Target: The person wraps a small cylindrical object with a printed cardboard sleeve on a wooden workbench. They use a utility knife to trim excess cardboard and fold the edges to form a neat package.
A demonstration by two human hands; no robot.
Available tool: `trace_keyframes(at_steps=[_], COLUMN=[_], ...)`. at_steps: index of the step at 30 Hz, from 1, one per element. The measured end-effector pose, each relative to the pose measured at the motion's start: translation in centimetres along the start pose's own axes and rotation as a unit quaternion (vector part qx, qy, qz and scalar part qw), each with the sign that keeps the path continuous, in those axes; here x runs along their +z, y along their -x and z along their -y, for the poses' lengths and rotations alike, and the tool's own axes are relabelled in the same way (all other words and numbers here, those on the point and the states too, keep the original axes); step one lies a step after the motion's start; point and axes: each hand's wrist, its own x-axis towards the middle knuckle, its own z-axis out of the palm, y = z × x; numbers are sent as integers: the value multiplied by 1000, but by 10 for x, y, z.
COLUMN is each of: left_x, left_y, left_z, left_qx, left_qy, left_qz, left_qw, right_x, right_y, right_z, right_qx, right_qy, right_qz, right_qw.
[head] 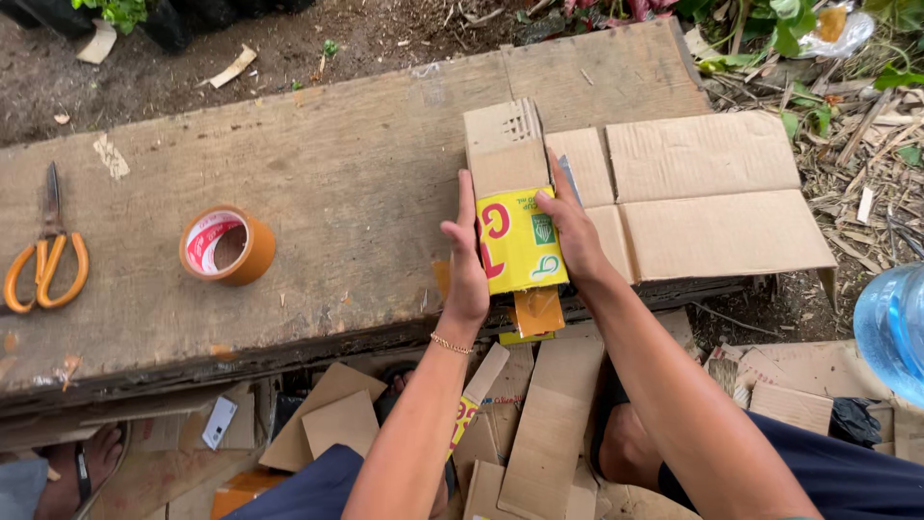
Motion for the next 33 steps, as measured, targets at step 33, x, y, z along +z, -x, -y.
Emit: trace_keyframes(at_steps=[33], left_x=[-33], left_y=[-52], left_z=[-40], left_qx=[-44], left_qy=[-469], left_qz=[67], left_qw=[879], right_x=[7], right_y=[-53], right_z=[-30], right_qx=[-17], right_qy=[49], right_qz=[43], right_qw=[998])
